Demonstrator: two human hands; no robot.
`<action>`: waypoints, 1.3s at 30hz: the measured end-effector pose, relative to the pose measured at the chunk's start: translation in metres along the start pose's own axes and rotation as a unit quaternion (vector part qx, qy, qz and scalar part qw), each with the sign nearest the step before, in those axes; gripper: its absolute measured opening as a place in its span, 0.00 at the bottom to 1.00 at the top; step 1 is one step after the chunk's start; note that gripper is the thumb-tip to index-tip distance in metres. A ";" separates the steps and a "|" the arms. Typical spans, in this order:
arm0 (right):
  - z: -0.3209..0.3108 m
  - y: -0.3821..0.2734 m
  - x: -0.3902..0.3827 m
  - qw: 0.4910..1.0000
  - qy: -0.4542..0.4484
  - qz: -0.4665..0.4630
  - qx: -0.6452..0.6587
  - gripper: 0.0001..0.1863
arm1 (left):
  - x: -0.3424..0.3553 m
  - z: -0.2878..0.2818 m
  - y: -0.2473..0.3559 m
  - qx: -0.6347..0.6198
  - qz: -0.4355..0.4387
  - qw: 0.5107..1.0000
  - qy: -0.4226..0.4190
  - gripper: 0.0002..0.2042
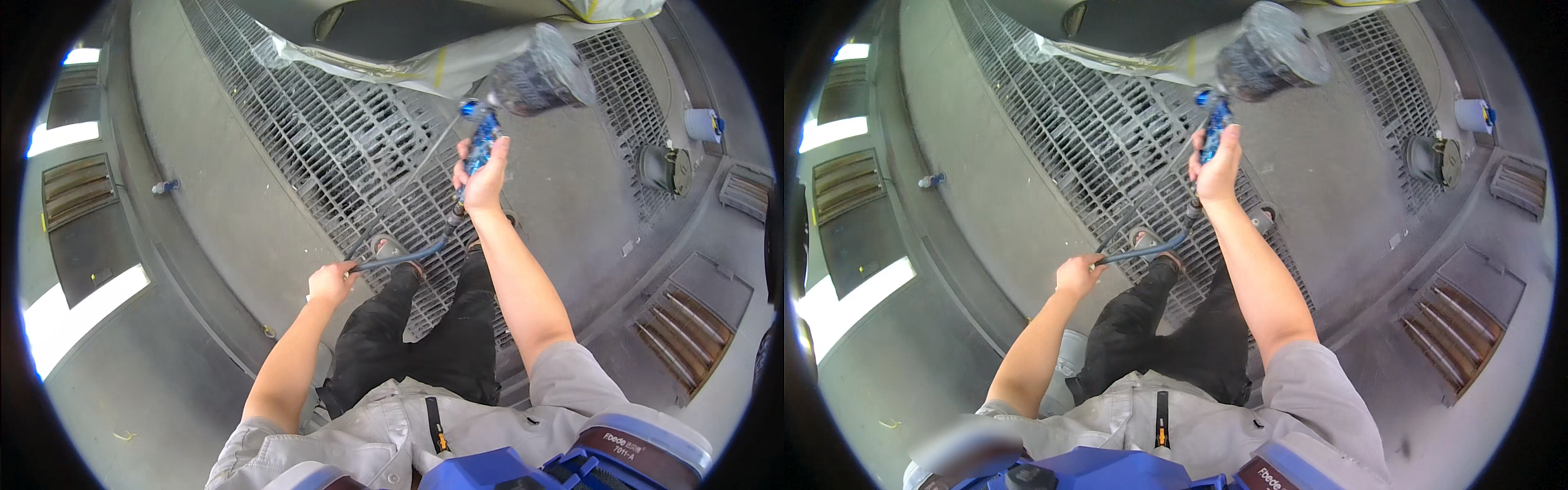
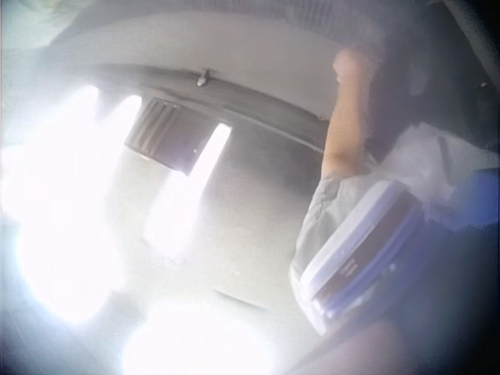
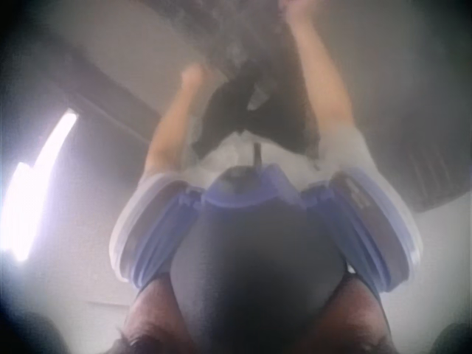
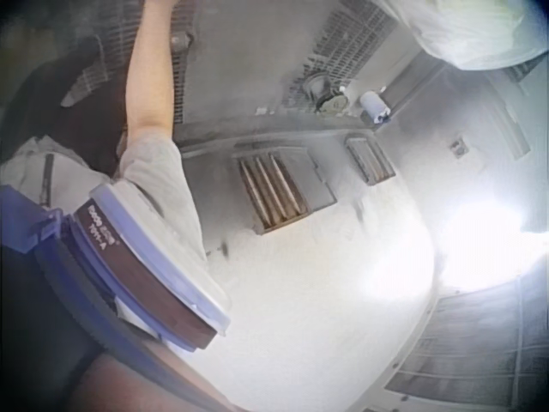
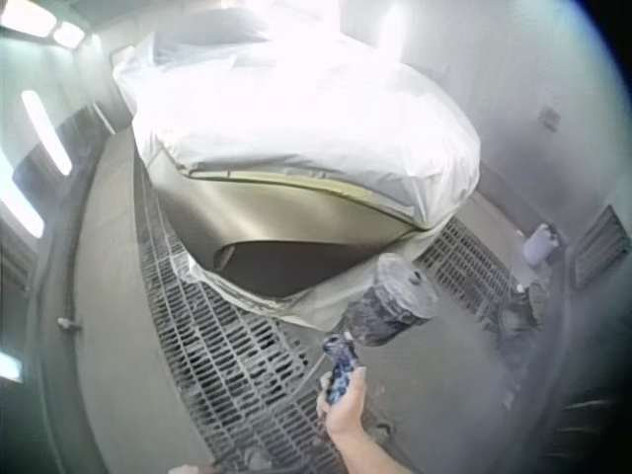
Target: The person uses a spray gun to apply paint to a car fender in a paint booth. They wipe the surface with a cloth and continue spraying different sections of the fender.
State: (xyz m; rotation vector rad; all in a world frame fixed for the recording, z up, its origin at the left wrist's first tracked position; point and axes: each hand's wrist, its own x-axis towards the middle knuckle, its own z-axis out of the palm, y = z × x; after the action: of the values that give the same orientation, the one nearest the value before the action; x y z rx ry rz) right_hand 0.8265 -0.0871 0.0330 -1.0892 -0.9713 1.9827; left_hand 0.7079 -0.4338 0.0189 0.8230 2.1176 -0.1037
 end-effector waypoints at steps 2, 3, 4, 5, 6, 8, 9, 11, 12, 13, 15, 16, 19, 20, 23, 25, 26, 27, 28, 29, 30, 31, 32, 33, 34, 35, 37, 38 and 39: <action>-0.008 0.014 0.013 0.989 -0.130 0.061 0.045 0.42 | 0.008 0.008 0.002 -0.015 0.012 1.000 0.000 0.14; -0.014 0.019 0.021 0.980 -0.172 0.081 0.065 0.43 | 0.010 0.014 0.005 -0.011 0.031 0.999 0.009 0.14; -0.021 0.024 0.030 0.981 -0.172 0.079 0.051 0.43 | 0.014 0.020 0.011 -0.005 0.045 0.999 0.014 0.14; -0.028 0.030 0.040 0.988 -0.144 0.059 0.020 0.43 | 0.018 0.027 0.018 -0.002 0.061 0.998 0.014 0.14; -0.035 0.037 0.047 0.992 -0.109 0.063 -0.006 0.41 | 0.021 0.034 0.025 0.007 0.048 0.999 0.012 0.15; -0.047 0.057 0.063 0.997 -0.030 -0.048 -0.046 0.38 | 0.034 0.045 0.039 0.009 0.036 0.999 0.018 0.15; -0.052 0.070 0.070 0.993 -0.017 -0.105 -0.042 0.38 | 0.040 0.051 0.044 0.006 0.016 1.000 0.018 0.16; -0.055 0.105 0.085 0.989 0.036 -0.143 -0.025 0.37 | 0.048 0.060 0.051 -0.010 -0.034 0.999 0.013 0.16; -0.061 0.119 0.092 0.991 0.027 -0.132 -0.001 0.38 | 0.049 0.065 0.053 -0.029 -0.058 0.998 0.016 0.17; -0.064 0.134 0.098 0.996 -0.020 -0.088 -0.006 0.38 | 0.051 0.070 0.056 -0.020 -0.058 0.998 -0.003 0.17; -0.074 0.154 0.103 0.995 -0.095 0.000 0.008 0.38 | 0.051 0.078 0.063 -0.008 -0.073 0.996 -0.042 0.18; -0.081 0.157 0.107 0.990 -0.135 0.030 -0.010 0.38 | 0.050 0.080 0.067 -0.014 -0.066 0.996 -0.062 0.18; -0.099 0.151 0.116 0.976 -0.196 0.094 0.017 0.38 | 0.047 0.087 0.090 -0.007 -0.052 0.996 -0.078 0.18; -0.106 0.143 0.118 0.974 -0.192 0.118 -0.001 0.39 | 0.047 0.087 0.100 -0.005 -0.040 0.996 -0.073 0.18; -0.131 0.105 0.114 0.981 -0.180 0.069 0.008 0.43 | 0.048 0.085 0.128 0.008 -0.008 0.997 -0.078 0.18; -0.145 0.075 0.107 0.984 -0.172 0.028 0.045 0.43 | 0.049 0.081 0.143 0.008 0.017 0.997 -0.076 0.19; -0.150 0.060 0.101 0.986 -0.162 -0.012 0.040 0.44 | 0.048 0.078 0.150 0.022 0.008 0.996 -0.085 0.19; -0.153 0.045 0.094 0.986 -0.159 -0.037 0.022 0.44 | 0.048 0.075 0.155 0.026 0.006 0.996 -0.084 0.19; -0.158 0.029 0.088 0.986 -0.154 -0.068 -0.005 0.45 | 0.045 0.072 0.160 0.020 0.014 0.997 -0.076 0.19; -0.163 0.012 0.083 0.982 -0.184 -0.035 0.023 0.46 | 0.043 0.069 0.164 0.040 0.023 0.995 -0.089 0.19; -0.168 -0.003 0.080 0.972 -0.227 0.008 0.060 0.46 | 0.041 0.065 0.167 0.051 0.044 0.993 -0.093 0.19; -0.172 -0.018 0.078 0.959 -0.265 0.059 0.087 0.47 | 0.039 0.063 0.172 0.065 0.063 0.992 -0.086 0.18; -0.175 -0.030 0.076 0.939 -0.302 0.110 0.120 0.47 | 0.038 0.061 0.176 0.070 0.083 0.989 -0.096 0.18; -0.179 -0.042 0.073 0.944 -0.294 0.113 0.100 0.48 | 0.035 0.060 0.182 0.078 0.100 0.987 -0.098 0.18; -0.179 -0.052 0.072 0.950 -0.277 0.109 0.093 0.47 | 0.035 0.059 0.187 0.090 0.113 0.984 -0.103 0.18; -0.179 -0.060 0.070 0.960 -0.249 0.101 0.084 0.47 | 0.034 0.057 0.193 0.091 0.110 0.985 -0.100 0.18; -0.175 -0.075 0.066 0.984 -0.171 0.029 0.027 0.47 | 0.034 0.052 0.201 0.084 0.109 0.986 -0.092 0.18; -0.172 -0.082 0.062 0.993 -0.120 -0.008 0.006 0.47 | 0.035 0.049 0.205 0.091 0.090 0.987 -0.093 0.17; -0.169 -0.088 0.058 0.995 -0.091 -0.037 -0.018 0.48 | 0.033 0.044 0.205 0.084 0.083 0.989 -0.087 0.17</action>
State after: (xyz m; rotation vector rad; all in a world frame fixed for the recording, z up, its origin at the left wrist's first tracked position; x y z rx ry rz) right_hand 0.9681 0.0527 0.0210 -0.8883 -1.1313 2.0367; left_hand 0.8443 -0.2716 0.0082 1.0489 1.8877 -0.2584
